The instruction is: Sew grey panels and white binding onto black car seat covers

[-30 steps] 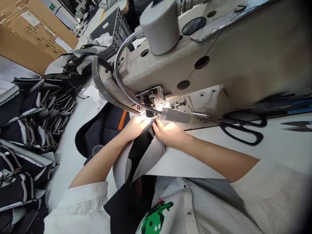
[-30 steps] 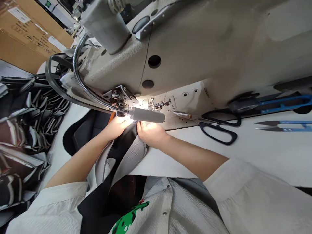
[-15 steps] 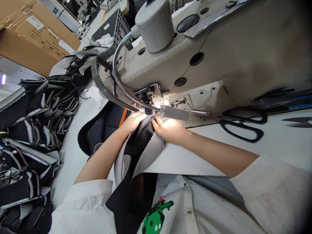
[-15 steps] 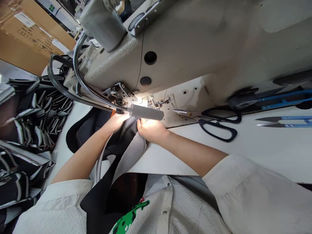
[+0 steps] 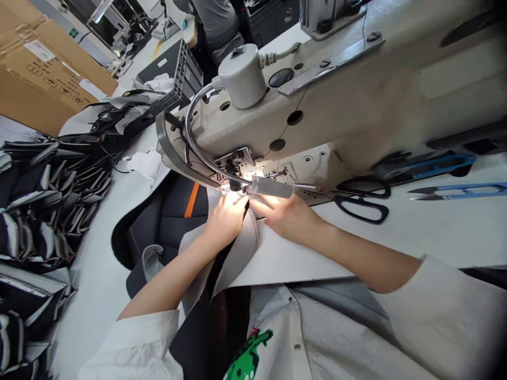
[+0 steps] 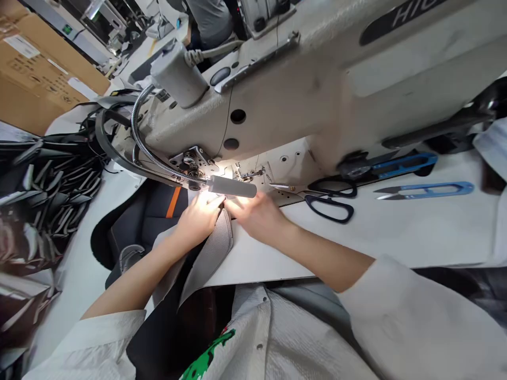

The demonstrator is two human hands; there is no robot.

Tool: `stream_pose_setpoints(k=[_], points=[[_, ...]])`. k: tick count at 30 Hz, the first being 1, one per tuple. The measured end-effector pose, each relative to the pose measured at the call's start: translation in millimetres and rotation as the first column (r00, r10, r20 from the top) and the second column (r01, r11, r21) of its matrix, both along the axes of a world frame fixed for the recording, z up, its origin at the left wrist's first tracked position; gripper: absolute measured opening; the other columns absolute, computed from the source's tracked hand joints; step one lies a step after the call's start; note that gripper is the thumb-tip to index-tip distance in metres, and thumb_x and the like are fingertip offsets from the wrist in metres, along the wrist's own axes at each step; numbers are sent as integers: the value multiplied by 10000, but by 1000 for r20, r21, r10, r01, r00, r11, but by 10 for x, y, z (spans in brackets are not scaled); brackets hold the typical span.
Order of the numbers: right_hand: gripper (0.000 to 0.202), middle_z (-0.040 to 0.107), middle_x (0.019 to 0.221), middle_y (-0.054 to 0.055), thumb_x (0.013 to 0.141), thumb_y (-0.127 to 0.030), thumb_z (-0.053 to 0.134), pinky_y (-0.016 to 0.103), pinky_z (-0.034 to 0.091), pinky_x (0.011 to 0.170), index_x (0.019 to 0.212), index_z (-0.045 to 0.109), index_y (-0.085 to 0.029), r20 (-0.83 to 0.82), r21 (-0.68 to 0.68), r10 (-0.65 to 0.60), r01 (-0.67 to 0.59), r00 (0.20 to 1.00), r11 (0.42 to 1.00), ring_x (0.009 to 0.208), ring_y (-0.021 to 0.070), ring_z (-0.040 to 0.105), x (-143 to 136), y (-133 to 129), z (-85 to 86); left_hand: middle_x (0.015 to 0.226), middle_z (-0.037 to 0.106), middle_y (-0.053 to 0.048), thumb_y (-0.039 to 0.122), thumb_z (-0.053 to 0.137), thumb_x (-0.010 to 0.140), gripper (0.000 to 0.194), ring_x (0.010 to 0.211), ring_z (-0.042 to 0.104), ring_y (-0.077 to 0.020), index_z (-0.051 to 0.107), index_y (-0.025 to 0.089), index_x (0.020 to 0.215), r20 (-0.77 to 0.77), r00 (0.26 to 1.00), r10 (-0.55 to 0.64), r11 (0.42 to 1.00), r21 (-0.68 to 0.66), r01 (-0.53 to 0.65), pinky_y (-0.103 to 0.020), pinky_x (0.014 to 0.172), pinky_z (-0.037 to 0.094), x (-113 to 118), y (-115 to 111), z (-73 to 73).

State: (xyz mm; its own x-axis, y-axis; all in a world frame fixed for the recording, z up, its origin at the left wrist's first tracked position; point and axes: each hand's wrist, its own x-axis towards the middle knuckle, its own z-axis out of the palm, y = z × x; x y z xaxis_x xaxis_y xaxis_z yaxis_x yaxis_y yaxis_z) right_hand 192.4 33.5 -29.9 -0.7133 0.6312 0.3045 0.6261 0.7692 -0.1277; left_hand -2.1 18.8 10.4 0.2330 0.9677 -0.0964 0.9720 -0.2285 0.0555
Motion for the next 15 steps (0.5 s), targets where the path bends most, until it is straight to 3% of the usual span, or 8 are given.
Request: stream_pose_setpoints(k=[2, 5, 8, 11, 13, 15], points=[[404, 498, 1300, 158, 862, -73, 426, 367, 371, 845, 1246, 535, -138, 28, 21, -138, 138, 990, 990, 1087, 267, 491, 334, -71, 16, 1159, 542, -153, 66, 383, 832, 562, 1110, 493, -312, 450, 255, 1357, -235, 962, -139, 989, 9, 145, -427, 835, 467, 67, -42, 24], [396, 459, 1333, 185, 853, -71, 417, 433, 356, 911, 1219, 566, -96, 31, 65, -324, 321, 946, 945, 1151, 309, 437, 798, -131, -63, 1035, 571, -124, 11, 377, 782, 583, 1031, 521, -300, 527, 290, 1273, -355, 864, -357, 931, -63, 359, -417, 798, 470, 93, -10, 80], [446, 545, 1230, 148, 823, -52, 391, 407, 402, 879, 1230, 567, -104, 24, 14, -280, 280, 960, 960, 1099, 277, 466, 1038, -82, -186, 948, 572, -126, 26, 378, 770, 401, 947, 543, -281, 646, 198, 1012, -342, 836, -429, 902, -106, 419, -375, 733, 486, 42, 64, 90], [488, 521, 1258, 101, 814, -42, 339, 377, 421, 872, 1219, 586, -157, -48, -54, -146, 143, 988, 988, 1093, 240, 467, 1064, 32, -238, 944, 591, -129, 21, 386, 728, 327, 888, 564, -248, 637, 148, 894, -213, 898, -385, 923, -71, 379, -350, 721, 497, -98, 149, -7], [482, 462, 1314, 111, 830, -73, 333, 412, 407, 892, 1222, 593, -179, -85, -38, -143, 140, 986, 989, 1140, 267, 434, 1058, 85, -220, 919, 618, -113, 43, 411, 727, 273, 898, 577, -228, 640, 145, 834, 2, 939, -345, 939, 3, 345, -348, 801, 493, -234, 212, -105], [441, 473, 1278, 135, 866, -144, 350, 446, 410, 873, 1236, 586, -185, -63, -24, -176, 175, 982, 984, 1121, 299, 435, 1089, 99, -186, 899, 643, -98, 97, 451, 758, 203, 909, 593, -212, 647, 149, 770, 276, 914, -296, 955, 90, 283, -341, 870, 479, -371, 273, -194]])
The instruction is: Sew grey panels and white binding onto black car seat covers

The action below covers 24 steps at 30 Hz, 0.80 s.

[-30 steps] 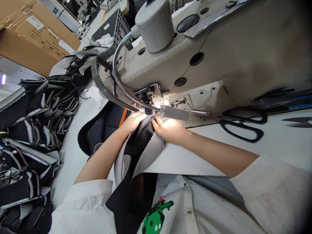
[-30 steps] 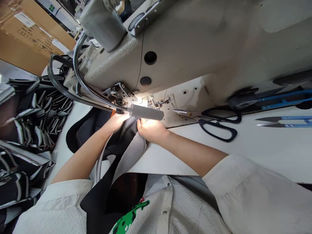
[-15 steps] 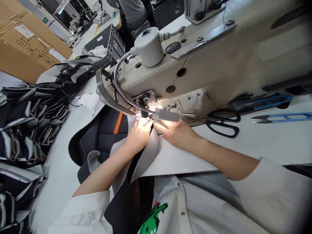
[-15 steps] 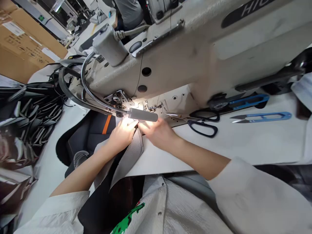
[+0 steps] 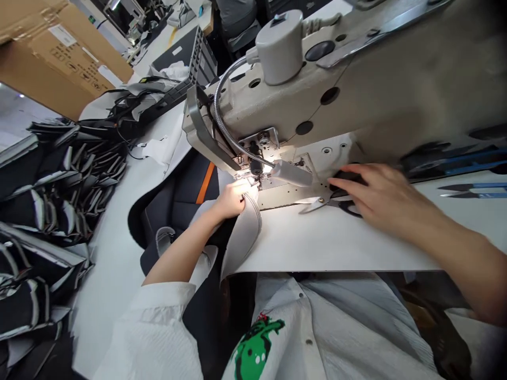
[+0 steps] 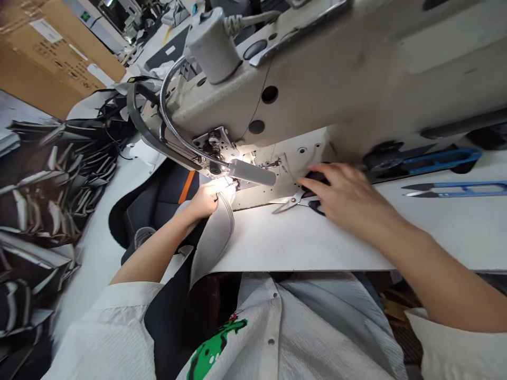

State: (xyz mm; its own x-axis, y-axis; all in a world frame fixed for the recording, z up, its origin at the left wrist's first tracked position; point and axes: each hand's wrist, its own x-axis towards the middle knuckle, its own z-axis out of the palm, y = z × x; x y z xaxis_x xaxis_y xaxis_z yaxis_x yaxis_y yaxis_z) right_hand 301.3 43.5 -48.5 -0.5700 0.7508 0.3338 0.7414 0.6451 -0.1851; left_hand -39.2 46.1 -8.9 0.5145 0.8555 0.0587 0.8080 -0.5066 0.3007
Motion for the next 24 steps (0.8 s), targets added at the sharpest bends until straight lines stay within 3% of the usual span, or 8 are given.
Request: stream_pose_setpoints(k=[3, 6, 9, 11, 13, 15, 19, 24], points=[[407, 562, 1097, 126, 910, -210, 328, 418, 448, 779, 1216, 598, -209, 83, -65, 50, -45, 995, 997, 964, 276, 501, 94, -27, 42, 882, 671, -99, 207, 518, 800, 171, 884, 621, -214, 657, 148, 719, 311, 948, 70, 997, -37, -62, -356, 884, 484, -134, 68, -76], [415, 511, 1216, 133, 923, -193, 304, 435, 434, 840, 1226, 586, -224, 108, -74, 152, -144, 983, 987, 1067, 286, 485, 129, -17, 74, 890, 689, -109, 273, 577, 793, 171, 889, 644, -234, 682, 141, 764, 399, 913, 87, 995, -74, -62, -370, 863, 506, -170, 102, -96], [432, 298, 1440, 140, 906, -231, 406, 509, 314, 1003, 1332, 476, -215, 130, -42, 228, -224, 965, 974, 1306, 331, 287, 29, 85, 101, 993, 690, -127, 271, 599, 779, 203, 975, 639, -247, 698, 132, 889, 423, 905, 52, 998, -57, -30, -367, 884, 508, -156, 108, -93], [486, 335, 1420, 133, 875, -299, 523, 505, 282, 1032, 1347, 443, -214, 165, -79, 291, -282, 942, 956, 1313, 327, 281, -105, 158, 124, 1014, 690, -125, 258, 590, 783, 220, 994, 636, -244, 698, 132, 927, 418, 908, 34, 999, -42, -18, -362, 885, 510, -138, 100, -81], [457, 479, 1273, 124, 852, -343, 598, 444, 347, 976, 1274, 504, -196, 200, -123, 295, -274, 934, 954, 1185, 300, 428, -262, 181, 160, 983, 697, -112, 251, 575, 791, 209, 989, 637, -234, 699, 137, 915, 397, 917, 36, 999, -39, -22, -349, 879, 514, -119, 86, -65], [321, 549, 1106, 122, 869, -338, 593, 385, 389, 876, 1138, 583, -164, 242, -84, 215, -201, 946, 976, 1032, 271, 504, -400, 143, 195, 907, 703, -95, 239, 561, 798, 175, 962, 643, -219, 698, 143, 850, 376, 926, 47, 999, -38, -35, -329, 866, 517, -105, 70, -54], [199, 552, 989, 118, 891, -306, 562, 351, 360, 786, 1006, 618, -153, 225, 111, 55, -82, 973, 990, 940, 259, 491, -529, 2, 189, 843, 690, -78, 208, 567, 782, 119, 926, 645, -211, 665, 155, 740, 340, 937, 81, 997, -20, -79, -309, 849, 513, -96, 35, -79], [184, 534, 762, 63, 899, -270, 514, 275, 323, 632, 979, 633, -153, 172, 72, 87, -100, 981, 992, 743, 190, 480, -618, -34, 118, 816, 672, -72, 140, 578, 743, 107, 917, 641, -212, 606, 160, 641, 287, 952, 110, 993, 4, -116, -299, 847, 501, -97, -5, -132]])
